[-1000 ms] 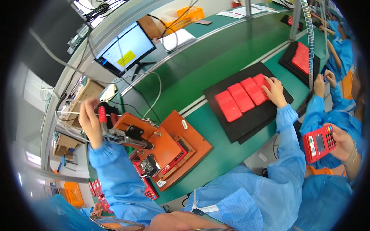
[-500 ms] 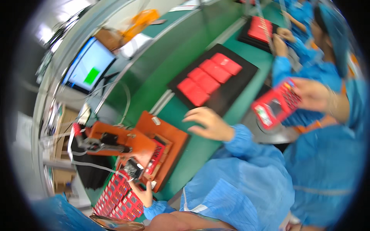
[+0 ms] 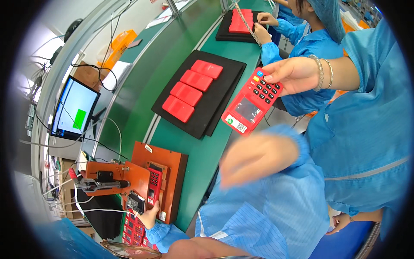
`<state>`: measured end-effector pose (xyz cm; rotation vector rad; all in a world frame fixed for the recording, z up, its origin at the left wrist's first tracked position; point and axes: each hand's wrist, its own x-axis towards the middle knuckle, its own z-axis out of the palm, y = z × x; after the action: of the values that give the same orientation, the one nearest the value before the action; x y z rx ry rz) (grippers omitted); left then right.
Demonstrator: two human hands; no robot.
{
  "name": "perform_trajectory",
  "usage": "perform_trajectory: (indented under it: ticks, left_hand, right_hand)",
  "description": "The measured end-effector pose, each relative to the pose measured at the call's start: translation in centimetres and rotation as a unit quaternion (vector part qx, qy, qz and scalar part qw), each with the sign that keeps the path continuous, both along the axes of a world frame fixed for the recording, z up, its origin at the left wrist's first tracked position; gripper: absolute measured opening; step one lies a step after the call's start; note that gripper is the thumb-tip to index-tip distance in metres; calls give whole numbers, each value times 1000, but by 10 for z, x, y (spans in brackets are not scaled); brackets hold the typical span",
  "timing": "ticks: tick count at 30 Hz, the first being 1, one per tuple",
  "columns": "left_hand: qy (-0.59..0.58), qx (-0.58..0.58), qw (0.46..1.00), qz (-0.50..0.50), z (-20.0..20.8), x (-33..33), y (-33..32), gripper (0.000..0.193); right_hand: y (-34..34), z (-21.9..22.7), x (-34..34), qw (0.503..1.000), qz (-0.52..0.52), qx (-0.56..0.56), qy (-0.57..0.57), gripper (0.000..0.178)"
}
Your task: The person tests and assembles handheld POS terminals by placing components into a manual press fixture, operating the press handle, snapping plastic housings onto the devices by hand, and arranging them on the workbench.
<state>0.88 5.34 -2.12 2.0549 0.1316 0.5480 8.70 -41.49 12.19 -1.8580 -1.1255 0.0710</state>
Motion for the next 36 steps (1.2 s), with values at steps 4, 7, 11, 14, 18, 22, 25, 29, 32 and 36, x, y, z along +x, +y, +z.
perform_trajectory:
  ticks: [4, 7, 11, 14, 18, 22, 25, 29, 32, 36]
  left_hand:
    - [-52, 120, 991, -7, -15, 0, 14, 78]
    - [4, -36, 999, 0, -23, 1, 24, 70]
    - [-86, -93, 987, 98, -50, -19, 31, 78]
    - [-226, -287, 922, 127, -43, -29, -1, 81]
    - [-124, -515, 842, -104, 18, -48, -41, 78]
    - [-217, -726, 637, 141, 11, -78, -55, 70]
    - [-212, -846, 488, -19, -9, -114, -57, 65]
    - [-239, -832, 500, 1, -11, -138, -84, 63]
    - [-211, -820, 531, 24, -14, -139, -89, 63]
    - [-236, -841, 488, 4, -5, -129, -98, 64]
  right_hand:
    - [-26, 34, 13, 841, -426, -235, -238, 54]
    - [-31, 40, 38, 835, -348, -325, -276, 53]
    - [-22, 57, 50, 902, -284, -231, -229, 46]
    - [-5, 60, 62, 978, -172, -21, -112, 39]
    - [51, 27, 72, 904, 28, 242, 352, 38]
    - [79, -20, 105, 844, 42, 257, 469, 36]
    - [90, -52, 116, 720, 77, 284, 628, 33]
    - [112, -71, 97, 917, 39, 123, 378, 44]
    - [126, -79, 98, 993, 53, -104, -12, 57]
    - [182, -77, 110, 962, 146, -173, -150, 51]
